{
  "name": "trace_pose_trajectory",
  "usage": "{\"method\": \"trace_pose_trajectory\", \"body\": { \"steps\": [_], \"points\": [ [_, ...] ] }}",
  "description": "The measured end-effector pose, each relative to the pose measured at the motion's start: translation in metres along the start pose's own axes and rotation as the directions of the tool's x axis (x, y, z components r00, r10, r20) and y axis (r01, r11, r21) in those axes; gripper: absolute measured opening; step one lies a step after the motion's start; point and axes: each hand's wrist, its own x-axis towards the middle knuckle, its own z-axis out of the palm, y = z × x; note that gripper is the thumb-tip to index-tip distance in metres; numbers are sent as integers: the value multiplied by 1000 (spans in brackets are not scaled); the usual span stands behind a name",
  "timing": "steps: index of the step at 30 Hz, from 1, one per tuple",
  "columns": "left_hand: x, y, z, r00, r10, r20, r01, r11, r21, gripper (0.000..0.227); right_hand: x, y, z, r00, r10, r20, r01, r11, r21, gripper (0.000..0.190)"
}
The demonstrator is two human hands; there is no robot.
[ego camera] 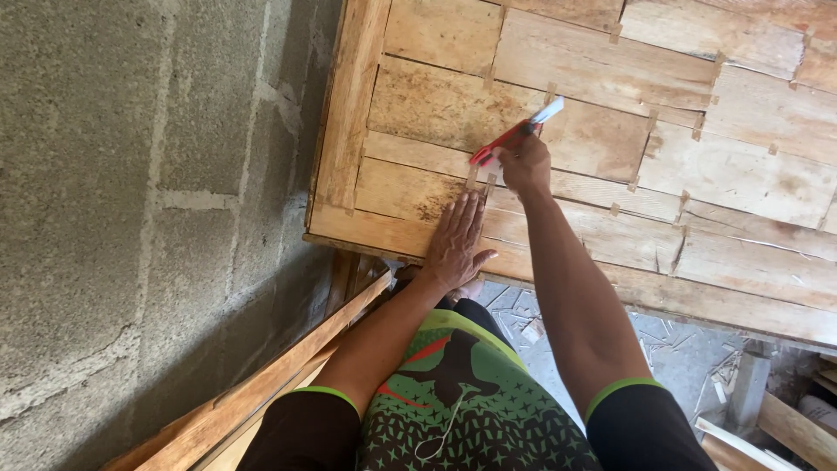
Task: Scraping and trimming the surface of a wooden mosaic panel using a utility knife.
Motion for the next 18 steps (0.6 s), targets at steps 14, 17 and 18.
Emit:
{"method": "trace_pose_trajectory", "body": {
  "steps": [14,17,18],
  "points": [
    [-19,6,1,995,5,96,-16,994,107,102,-12,30,5,986,-165,12,165,986,-11,24],
    [-27,5,2,998,15,57,-18,998,59,102,-12,29,5,986,-165,23,165,986,-3,23],
    [-30,6,2,1000,24,20,-24,1000,-2,101,-13,27,1,980,-157,120,172,977,-129,24]
  ]
}}
